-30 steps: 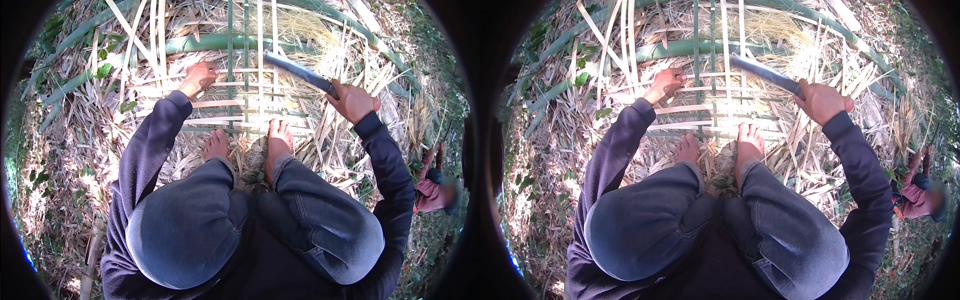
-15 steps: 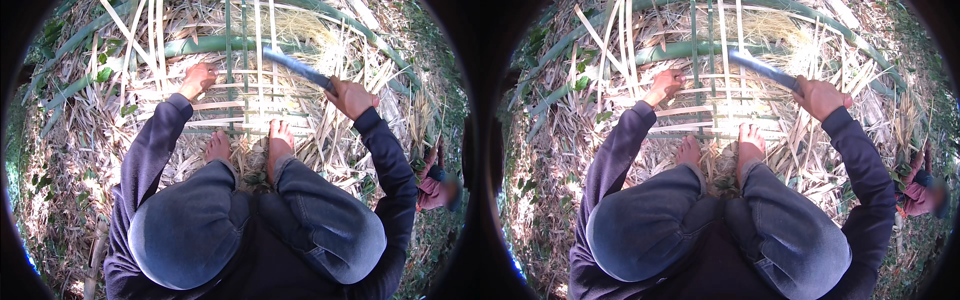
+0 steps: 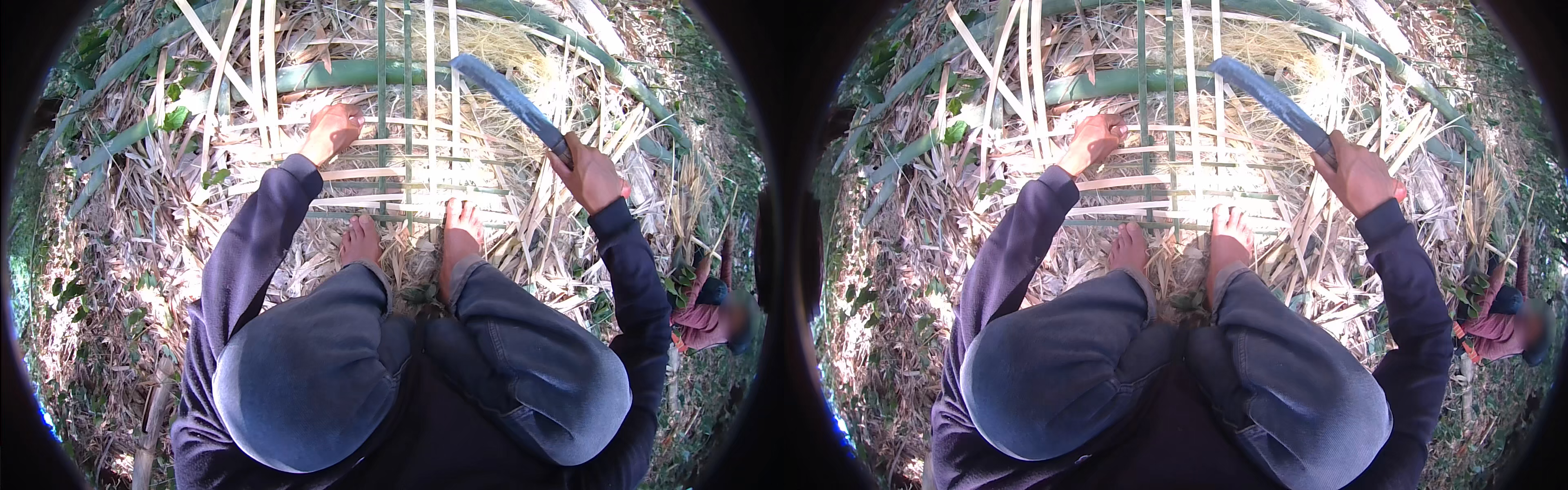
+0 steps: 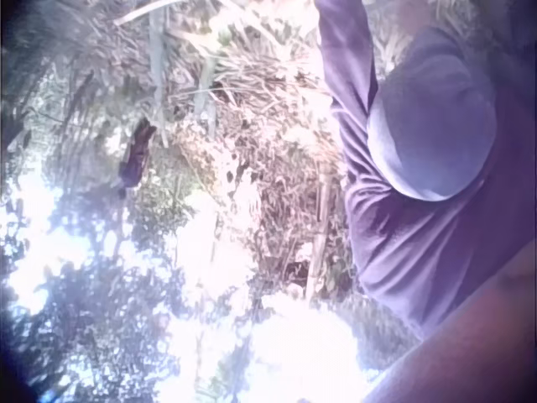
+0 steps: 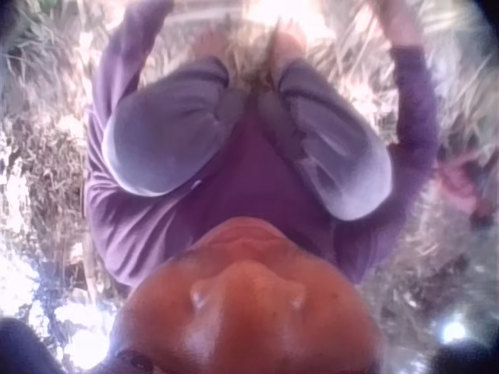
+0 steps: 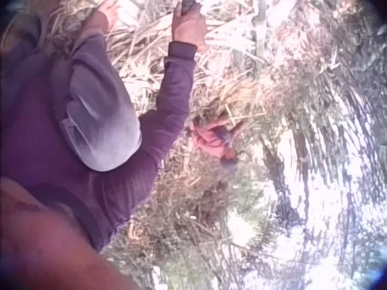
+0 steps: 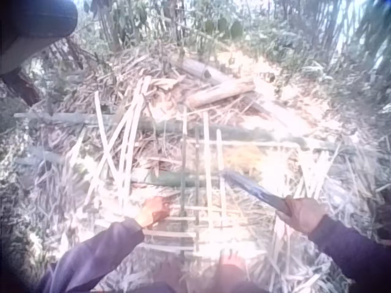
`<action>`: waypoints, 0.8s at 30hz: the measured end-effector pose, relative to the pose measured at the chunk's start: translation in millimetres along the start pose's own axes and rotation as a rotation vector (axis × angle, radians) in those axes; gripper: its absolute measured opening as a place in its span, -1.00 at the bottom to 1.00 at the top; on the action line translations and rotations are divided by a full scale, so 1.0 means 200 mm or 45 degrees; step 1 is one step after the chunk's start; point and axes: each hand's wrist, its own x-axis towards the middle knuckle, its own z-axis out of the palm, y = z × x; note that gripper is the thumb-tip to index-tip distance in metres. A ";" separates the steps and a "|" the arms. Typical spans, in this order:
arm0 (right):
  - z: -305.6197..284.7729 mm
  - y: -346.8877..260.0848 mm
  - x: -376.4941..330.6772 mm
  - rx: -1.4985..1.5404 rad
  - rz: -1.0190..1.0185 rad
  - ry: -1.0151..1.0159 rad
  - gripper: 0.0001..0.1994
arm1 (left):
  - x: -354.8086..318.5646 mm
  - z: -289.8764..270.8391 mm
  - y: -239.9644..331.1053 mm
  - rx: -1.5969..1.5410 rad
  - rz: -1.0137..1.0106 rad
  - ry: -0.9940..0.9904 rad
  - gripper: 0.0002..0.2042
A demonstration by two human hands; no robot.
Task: The person is weaving a basket using thin bamboo strips. They interlace the strips by hand and use a machete to tap the weave tight and trim excess material. The task is performed outdoors on the ground.
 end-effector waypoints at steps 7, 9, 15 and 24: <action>0.01 -0.13 0.04 0.004 -0.277 -0.012 -0.69 | -0.01 -0.05 0.05 0.052 -0.027 -0.094 -0.78; 0.05 -0.17 0.08 0.001 -0.217 -0.035 -0.67 | -0.01 -0.04 0.07 -0.007 -0.057 -0.083 -0.78; 0.04 -0.23 0.18 -0.014 -0.376 -0.061 -0.65 | -0.01 0.00 0.01 0.006 -0.008 -0.059 -0.77; 0.06 -0.22 0.21 0.039 -0.309 -0.048 -0.64 | -0.03 -0.01 0.03 -0.013 -0.036 -0.070 -0.76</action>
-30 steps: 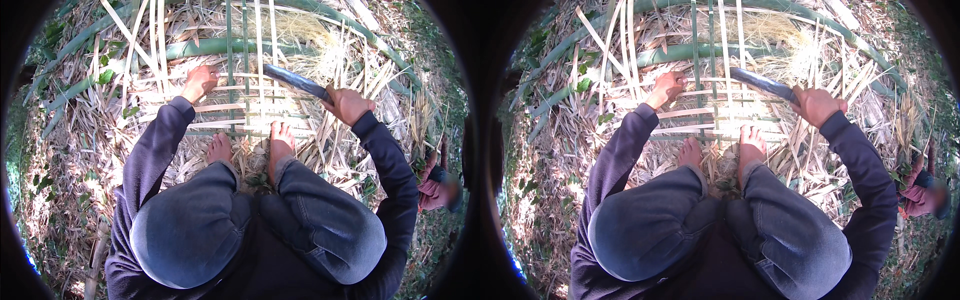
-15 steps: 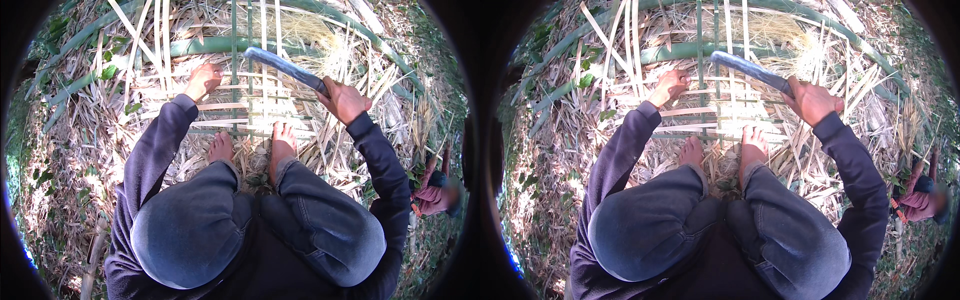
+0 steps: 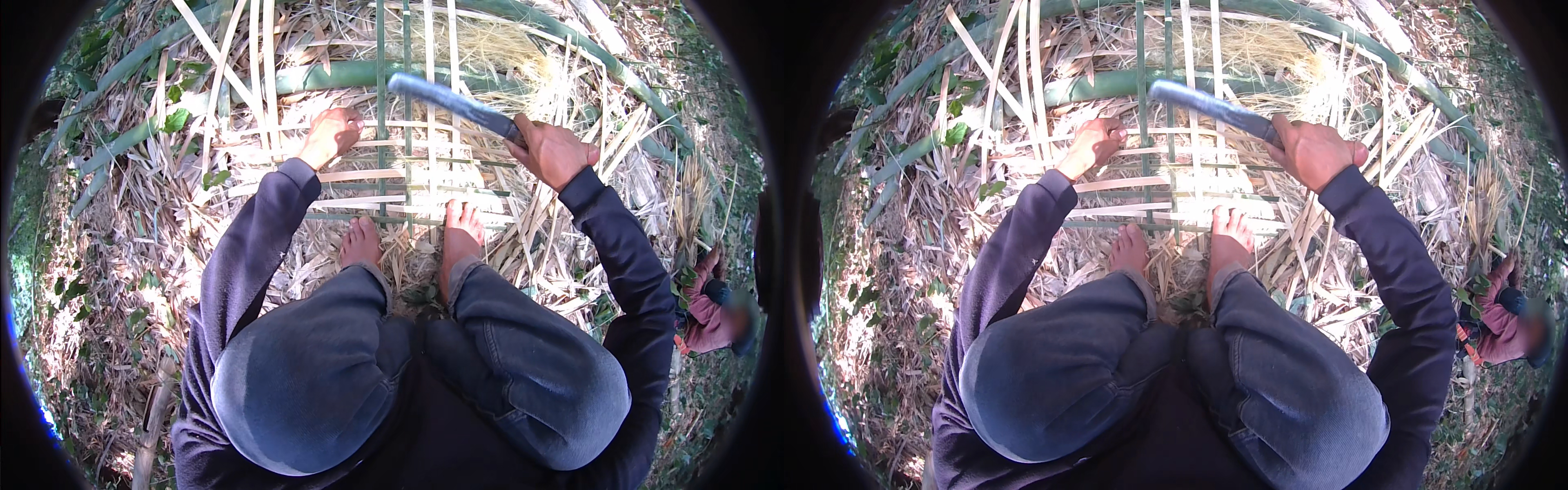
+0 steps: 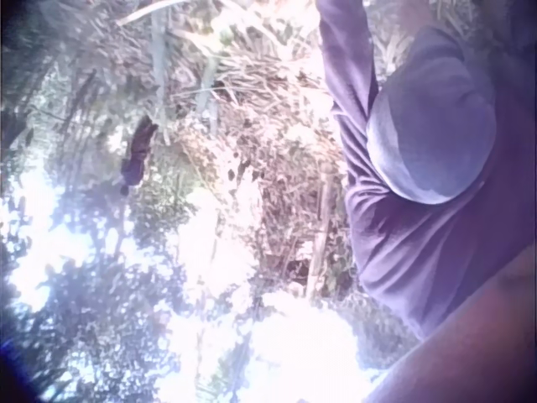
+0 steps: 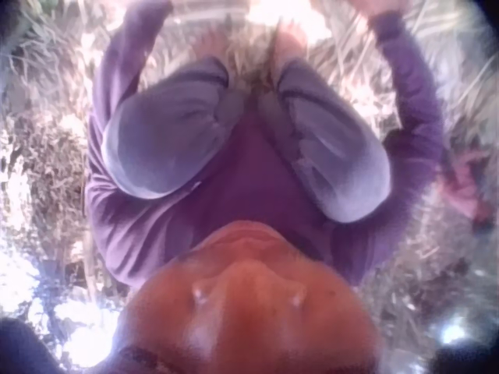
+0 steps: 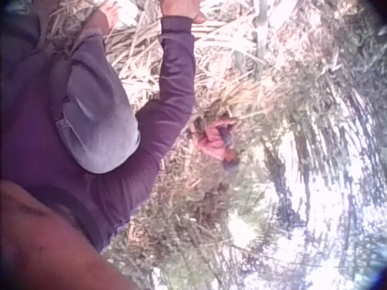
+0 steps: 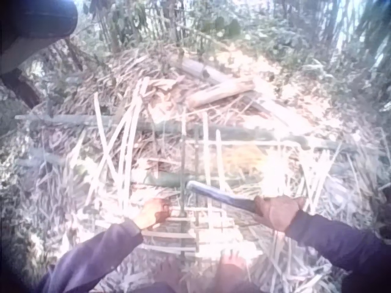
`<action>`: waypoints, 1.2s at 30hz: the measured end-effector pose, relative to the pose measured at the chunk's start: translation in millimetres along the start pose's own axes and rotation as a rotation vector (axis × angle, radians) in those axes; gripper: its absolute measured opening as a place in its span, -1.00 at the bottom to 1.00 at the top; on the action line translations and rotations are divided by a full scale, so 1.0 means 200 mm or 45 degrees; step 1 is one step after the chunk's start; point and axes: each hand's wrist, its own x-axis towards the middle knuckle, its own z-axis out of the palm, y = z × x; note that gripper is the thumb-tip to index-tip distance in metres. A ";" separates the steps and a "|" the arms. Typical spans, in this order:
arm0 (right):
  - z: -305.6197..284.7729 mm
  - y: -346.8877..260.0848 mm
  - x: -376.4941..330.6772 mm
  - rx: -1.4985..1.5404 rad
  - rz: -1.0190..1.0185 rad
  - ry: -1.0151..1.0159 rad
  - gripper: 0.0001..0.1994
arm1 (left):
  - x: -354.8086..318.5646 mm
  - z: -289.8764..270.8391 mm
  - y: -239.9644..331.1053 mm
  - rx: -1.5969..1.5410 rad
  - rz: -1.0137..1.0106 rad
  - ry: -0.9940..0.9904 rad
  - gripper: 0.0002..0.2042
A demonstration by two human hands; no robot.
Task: The person is weaving a basket using thin bamboo strips. They interlace the strips by hand and use a machete to tap the weave tight and trim excess material. The task is performed outdoors on the ground.
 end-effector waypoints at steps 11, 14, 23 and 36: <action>-0.14 0.06 -0.17 -0.128 0.126 -0.006 -0.67 | 0.01 0.01 -0.02 0.022 -0.022 -0.018 -0.75; -0.15 0.02 -0.18 -0.175 0.067 -0.002 -0.65 | 0.00 -0.02 -0.02 0.053 -0.048 -0.108 -0.73; -0.13 -0.20 -0.11 -0.433 -0.173 0.119 -0.81 | 0.01 0.02 -0.03 0.034 -0.020 -0.028 -0.70; -0.20 -0.27 -0.01 -0.501 -0.213 0.114 -0.86 | 0.00 0.03 -0.05 -0.038 0.127 0.057 -0.73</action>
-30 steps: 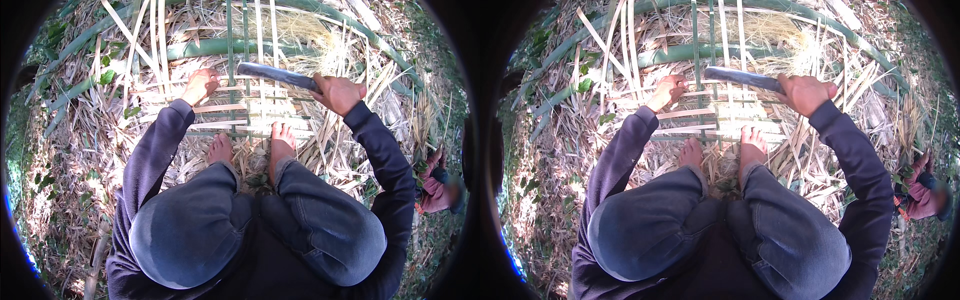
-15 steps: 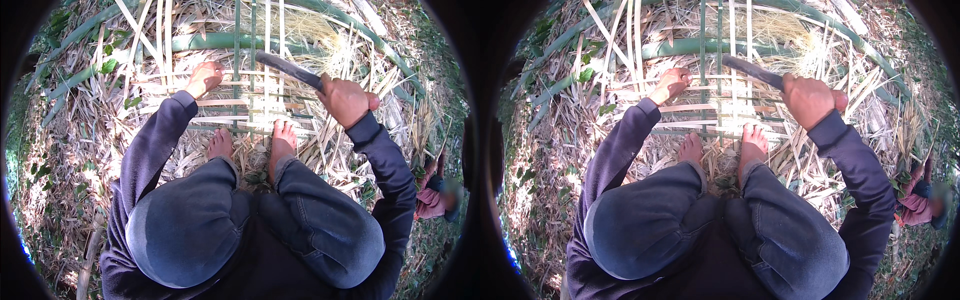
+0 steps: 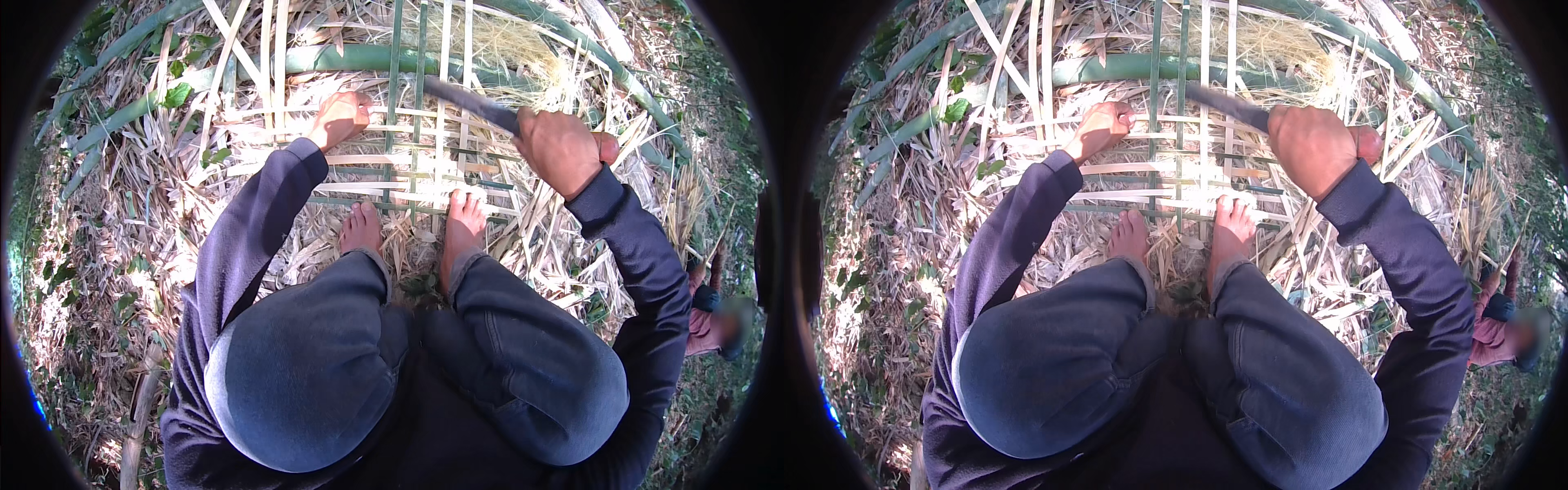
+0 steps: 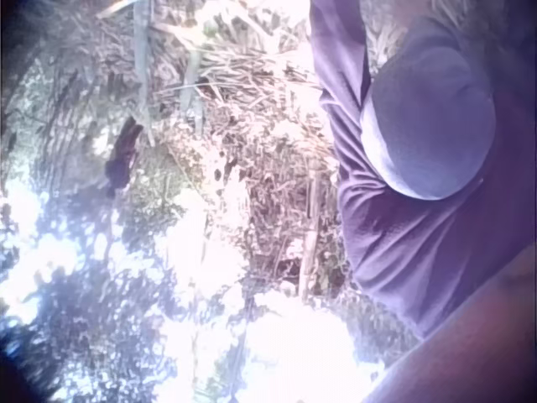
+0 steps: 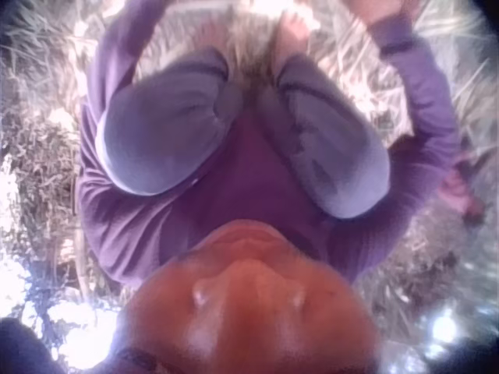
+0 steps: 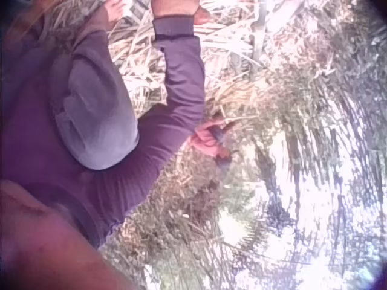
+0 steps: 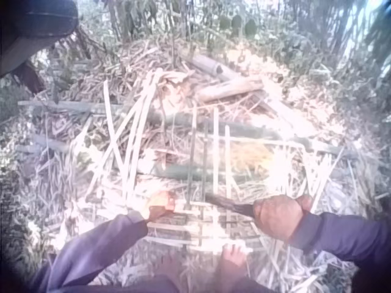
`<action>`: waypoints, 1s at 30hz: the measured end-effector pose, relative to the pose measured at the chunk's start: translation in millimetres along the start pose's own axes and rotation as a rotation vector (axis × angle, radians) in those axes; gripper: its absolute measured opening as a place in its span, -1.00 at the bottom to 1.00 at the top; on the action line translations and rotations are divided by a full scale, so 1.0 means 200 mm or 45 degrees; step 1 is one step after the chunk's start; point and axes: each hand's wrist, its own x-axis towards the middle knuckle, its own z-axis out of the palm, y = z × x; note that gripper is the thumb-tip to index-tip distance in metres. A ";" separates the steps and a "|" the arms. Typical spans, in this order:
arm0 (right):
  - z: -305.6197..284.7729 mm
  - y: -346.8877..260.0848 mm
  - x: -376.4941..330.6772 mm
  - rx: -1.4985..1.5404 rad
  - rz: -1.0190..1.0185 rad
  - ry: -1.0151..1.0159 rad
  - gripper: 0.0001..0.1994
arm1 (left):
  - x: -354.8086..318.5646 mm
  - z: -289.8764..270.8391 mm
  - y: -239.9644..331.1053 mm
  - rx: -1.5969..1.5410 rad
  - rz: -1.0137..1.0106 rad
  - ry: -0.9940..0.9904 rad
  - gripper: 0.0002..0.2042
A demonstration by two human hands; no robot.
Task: The person is weaving a basket using thin bamboo strips. They interlace the strips by hand and use a machete to tap the weave tight and trim excess material. The task is performed outdoors on the ground.
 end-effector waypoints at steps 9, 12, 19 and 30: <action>-0.04 -0.02 0.03 0.108 0.030 -0.133 -0.85 | -0.01 0.02 -0.02 -0.003 0.004 0.069 -0.72; -0.09 0.01 0.04 0.124 0.024 -0.171 -0.83 | -0.02 -0.01 0.02 -0.029 -0.037 0.020 -0.72; -0.08 -0.01 0.02 0.120 0.152 -0.204 -0.79 | -0.01 -0.01 0.01 -0.035 -0.045 -0.001 -0.72; -0.21 0.01 -0.02 0.127 0.151 -0.191 -0.65 | -0.03 0.01 -0.04 0.004 -0.022 0.023 -0.71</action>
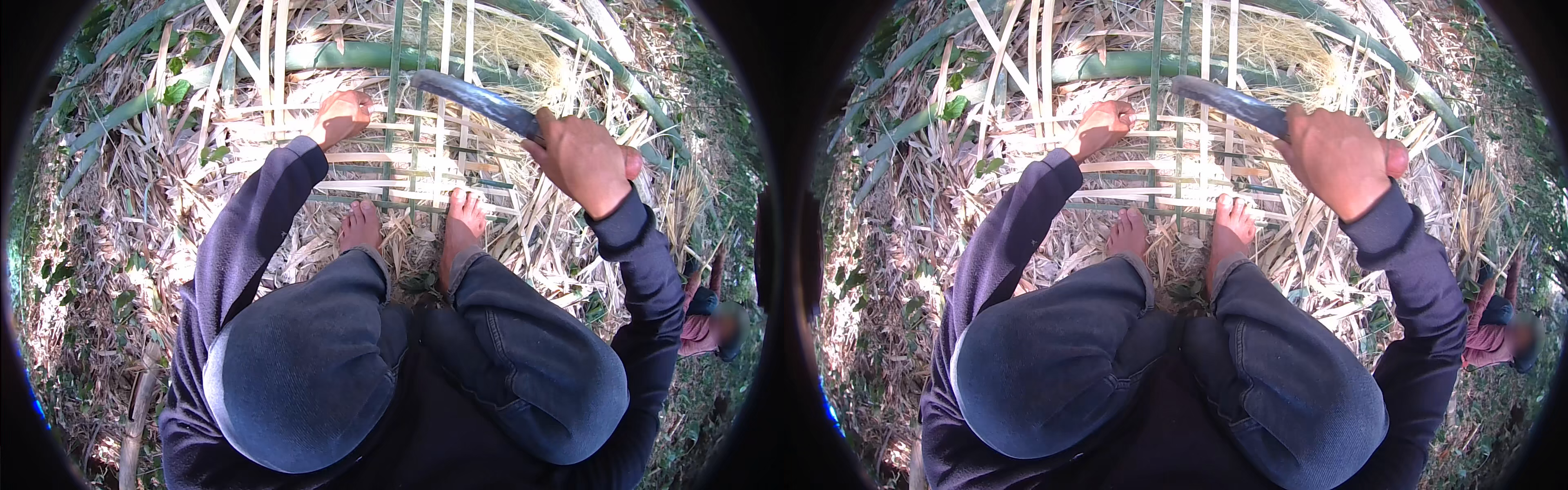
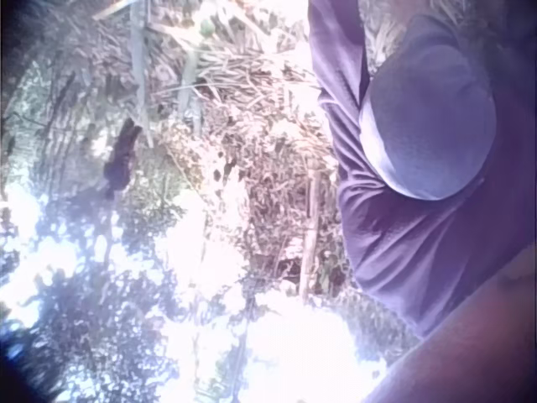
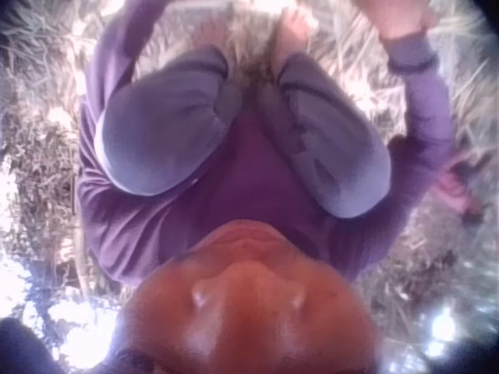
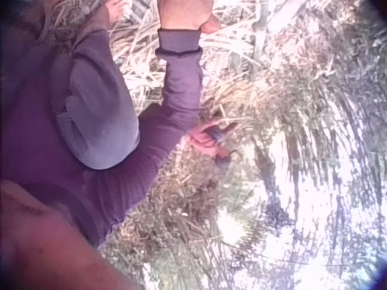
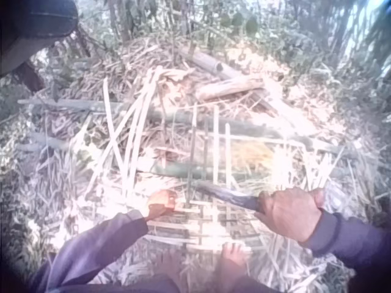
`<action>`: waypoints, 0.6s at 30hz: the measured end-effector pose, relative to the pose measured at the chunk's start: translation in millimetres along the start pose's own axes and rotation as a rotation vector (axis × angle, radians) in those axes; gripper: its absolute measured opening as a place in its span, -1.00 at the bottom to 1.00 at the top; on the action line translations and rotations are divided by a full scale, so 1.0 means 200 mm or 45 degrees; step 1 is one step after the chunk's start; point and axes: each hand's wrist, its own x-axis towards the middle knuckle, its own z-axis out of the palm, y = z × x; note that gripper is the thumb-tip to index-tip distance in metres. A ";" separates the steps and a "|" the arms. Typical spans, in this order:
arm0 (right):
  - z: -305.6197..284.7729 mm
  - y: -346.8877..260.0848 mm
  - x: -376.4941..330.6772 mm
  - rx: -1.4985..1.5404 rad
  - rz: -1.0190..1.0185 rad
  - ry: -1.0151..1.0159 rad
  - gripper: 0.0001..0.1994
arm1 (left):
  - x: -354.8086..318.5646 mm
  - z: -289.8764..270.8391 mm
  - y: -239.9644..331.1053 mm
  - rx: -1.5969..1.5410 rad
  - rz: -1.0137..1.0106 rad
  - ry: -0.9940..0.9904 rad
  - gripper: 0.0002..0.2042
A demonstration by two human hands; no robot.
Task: The person is weaving a basket using thin bamboo strips. They interlace the strips by hand and use a machete to tap the weave tight and trim excess material. The task is performed outdoors on the ground.
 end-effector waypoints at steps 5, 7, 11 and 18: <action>0.12 -0.05 0.05 -0.006 -0.144 0.171 -0.67 | 0.03 -0.01 0.05 0.007 -0.016 -0.066 -0.72; 0.13 -0.05 0.05 -0.001 -0.166 0.105 -0.68 | 0.02 0.01 0.05 0.003 -0.027 -0.042 -0.72; 0.14 -0.07 0.05 0.042 -0.117 0.176 -0.70 | 0.02 0.00 0.04 -0.003 -0.035 -0.046 -0.71; 0.15 -0.05 0.06 0.058 -0.147 0.137 -0.69 | 0.03 0.00 0.05 0.009 -0.065 -0.086 -0.69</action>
